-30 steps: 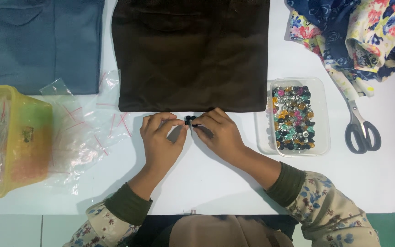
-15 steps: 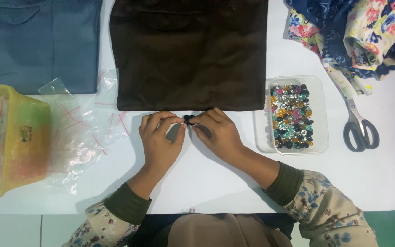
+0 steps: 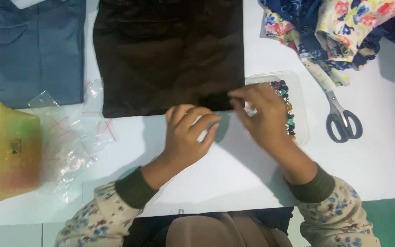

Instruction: Sorting and placing small black buttons into plastic bags

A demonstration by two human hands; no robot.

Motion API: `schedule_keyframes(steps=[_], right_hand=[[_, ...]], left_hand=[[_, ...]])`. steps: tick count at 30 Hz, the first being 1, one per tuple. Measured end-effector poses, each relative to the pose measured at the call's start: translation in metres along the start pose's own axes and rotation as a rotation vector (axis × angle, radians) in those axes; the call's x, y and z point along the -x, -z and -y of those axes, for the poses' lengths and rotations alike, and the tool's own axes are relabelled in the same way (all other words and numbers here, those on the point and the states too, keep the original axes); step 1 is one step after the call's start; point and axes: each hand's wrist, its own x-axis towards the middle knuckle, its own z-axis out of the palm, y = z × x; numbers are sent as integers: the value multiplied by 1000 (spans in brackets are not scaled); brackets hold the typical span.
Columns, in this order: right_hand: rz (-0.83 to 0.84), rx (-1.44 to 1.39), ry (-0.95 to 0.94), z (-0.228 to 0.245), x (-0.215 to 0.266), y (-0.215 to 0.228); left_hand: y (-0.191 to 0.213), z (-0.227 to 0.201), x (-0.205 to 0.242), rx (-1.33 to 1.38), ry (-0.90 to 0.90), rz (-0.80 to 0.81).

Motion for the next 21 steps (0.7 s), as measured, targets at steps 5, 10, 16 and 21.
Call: schedule_keyframes(steps=[5, 10, 16, 21], right_hand=[[14, 175, -94, -67, 13, 36], [72, 350, -122, -104, 24, 50], [157, 504, -142, -104, 25, 46], [245, 690, -103, -92, 21, 44]], left_hand=[[-58, -18, -39, 132, -33, 46], [-138, -3, -47, 14, -96, 130], [-163, -14, -54, -264, -119, 205], [-156, -25, -63, -278, -63, 235]])
